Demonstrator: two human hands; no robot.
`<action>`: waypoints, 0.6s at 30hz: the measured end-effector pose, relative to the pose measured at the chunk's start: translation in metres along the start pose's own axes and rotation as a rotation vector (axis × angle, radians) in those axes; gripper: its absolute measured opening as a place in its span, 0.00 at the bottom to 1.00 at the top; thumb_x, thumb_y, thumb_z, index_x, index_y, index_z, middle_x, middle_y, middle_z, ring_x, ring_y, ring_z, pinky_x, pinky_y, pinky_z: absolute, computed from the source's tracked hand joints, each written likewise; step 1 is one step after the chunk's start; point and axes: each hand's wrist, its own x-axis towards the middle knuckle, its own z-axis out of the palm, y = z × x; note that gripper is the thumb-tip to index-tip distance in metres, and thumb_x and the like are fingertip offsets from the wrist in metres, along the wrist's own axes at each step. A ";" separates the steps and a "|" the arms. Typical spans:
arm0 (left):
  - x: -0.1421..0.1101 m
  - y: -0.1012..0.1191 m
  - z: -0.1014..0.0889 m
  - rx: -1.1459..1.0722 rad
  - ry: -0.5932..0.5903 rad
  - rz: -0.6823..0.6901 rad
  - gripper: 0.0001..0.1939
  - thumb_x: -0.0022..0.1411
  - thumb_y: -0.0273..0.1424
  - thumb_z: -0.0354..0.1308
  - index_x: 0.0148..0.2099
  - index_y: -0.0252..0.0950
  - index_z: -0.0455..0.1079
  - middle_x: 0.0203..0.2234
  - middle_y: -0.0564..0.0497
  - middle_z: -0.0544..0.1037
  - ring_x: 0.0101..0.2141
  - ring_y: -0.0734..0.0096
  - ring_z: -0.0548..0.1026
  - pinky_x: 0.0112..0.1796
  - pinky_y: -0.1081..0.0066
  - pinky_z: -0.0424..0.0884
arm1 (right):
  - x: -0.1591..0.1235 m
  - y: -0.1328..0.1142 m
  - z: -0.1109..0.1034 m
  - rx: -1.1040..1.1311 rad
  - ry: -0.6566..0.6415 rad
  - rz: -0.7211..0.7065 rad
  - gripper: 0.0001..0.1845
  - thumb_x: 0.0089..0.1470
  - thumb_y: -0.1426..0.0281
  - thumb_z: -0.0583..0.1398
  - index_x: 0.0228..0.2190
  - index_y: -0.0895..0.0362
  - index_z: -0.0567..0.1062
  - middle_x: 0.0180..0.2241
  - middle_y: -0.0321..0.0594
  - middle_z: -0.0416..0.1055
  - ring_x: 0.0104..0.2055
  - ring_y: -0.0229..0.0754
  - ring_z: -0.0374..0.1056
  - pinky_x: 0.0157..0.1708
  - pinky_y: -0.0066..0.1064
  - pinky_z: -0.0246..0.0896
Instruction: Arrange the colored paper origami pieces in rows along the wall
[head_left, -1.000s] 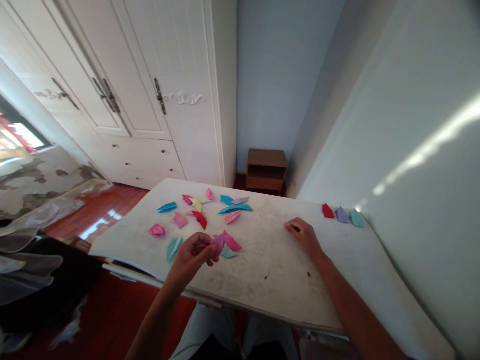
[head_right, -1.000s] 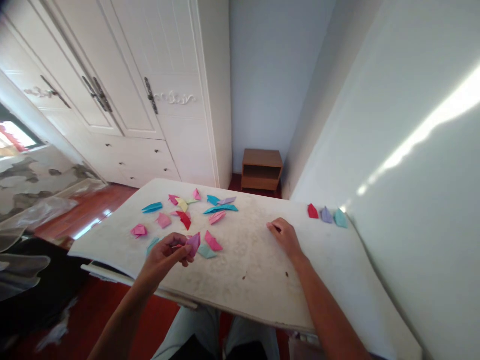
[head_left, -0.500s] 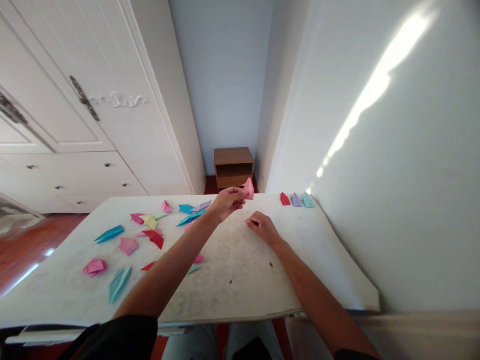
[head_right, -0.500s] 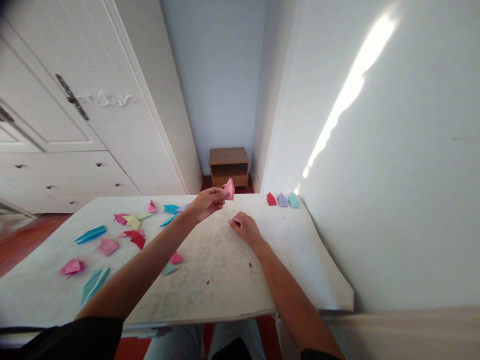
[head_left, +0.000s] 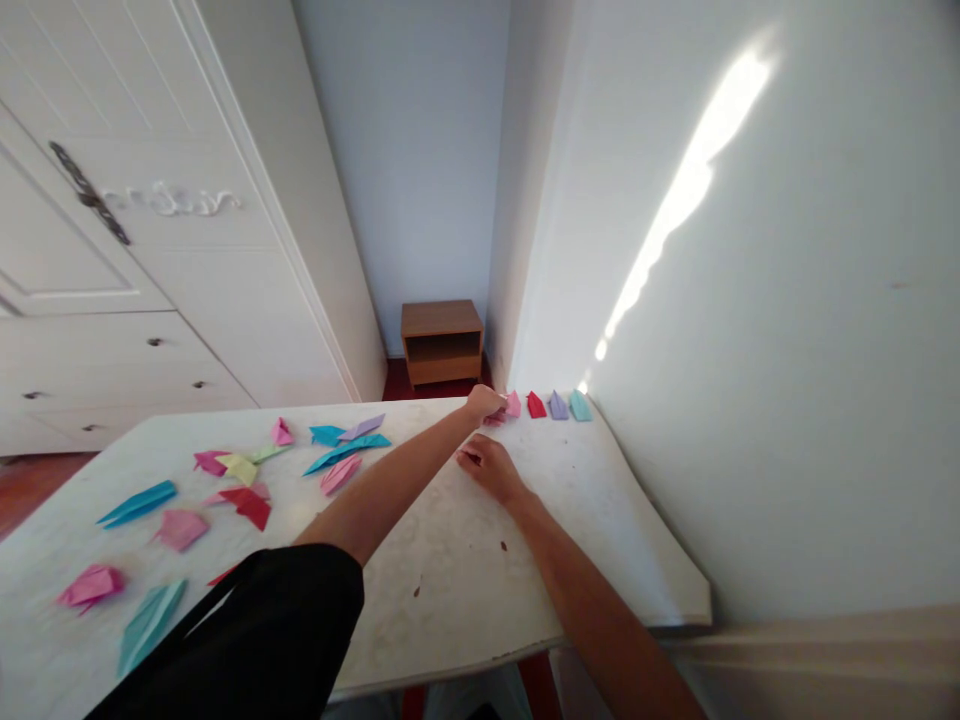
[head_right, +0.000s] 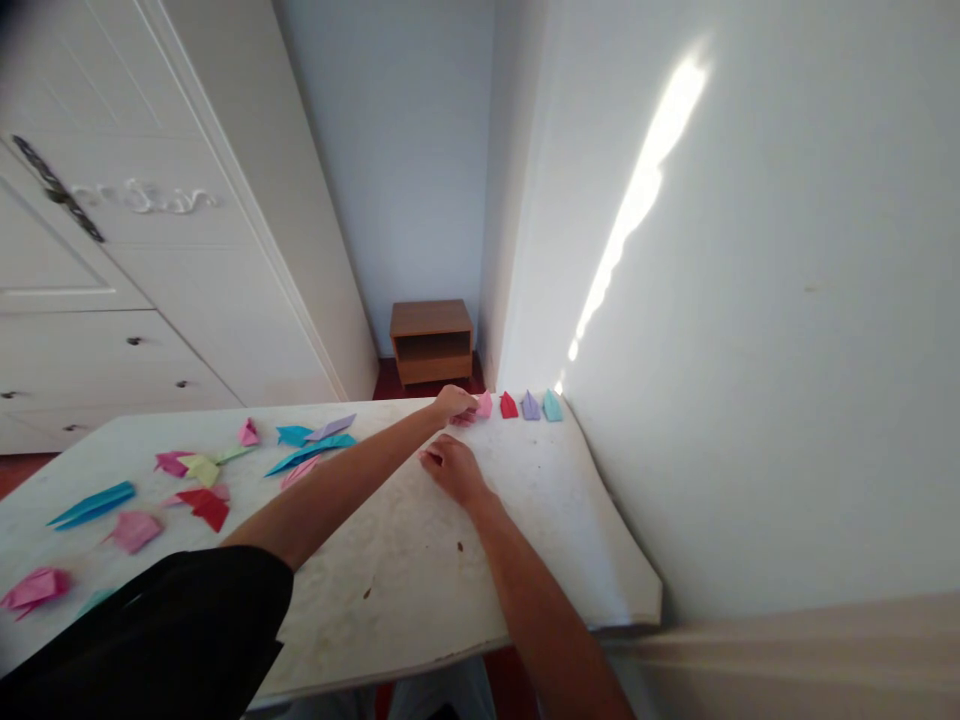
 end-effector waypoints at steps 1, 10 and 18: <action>0.004 -0.001 0.002 0.016 0.013 0.000 0.01 0.57 0.22 0.57 0.34 0.28 0.68 0.21 0.52 0.73 0.22 0.76 0.73 0.28 0.74 0.72 | 0.000 0.000 0.000 0.004 0.001 0.004 0.16 0.56 0.71 0.56 0.18 0.59 0.61 0.23 0.35 0.59 0.26 0.34 0.55 0.28 0.27 0.48; 0.017 -0.006 0.008 0.153 0.071 0.057 0.06 0.49 0.24 0.61 0.31 0.26 0.70 0.22 0.46 0.75 0.20 0.71 0.74 0.23 0.76 0.69 | 0.003 0.005 0.002 0.041 0.032 0.007 0.13 0.51 0.75 0.56 0.18 0.58 0.61 0.24 0.37 0.61 0.27 0.35 0.57 0.28 0.27 0.49; 0.010 -0.013 0.004 0.087 0.040 0.114 0.05 0.52 0.26 0.59 0.31 0.28 0.69 0.26 0.45 0.77 0.19 0.76 0.72 0.22 0.77 0.67 | 0.002 0.007 0.003 0.056 0.028 -0.018 0.12 0.53 0.74 0.56 0.20 0.58 0.64 0.25 0.37 0.63 0.28 0.36 0.59 0.30 0.26 0.51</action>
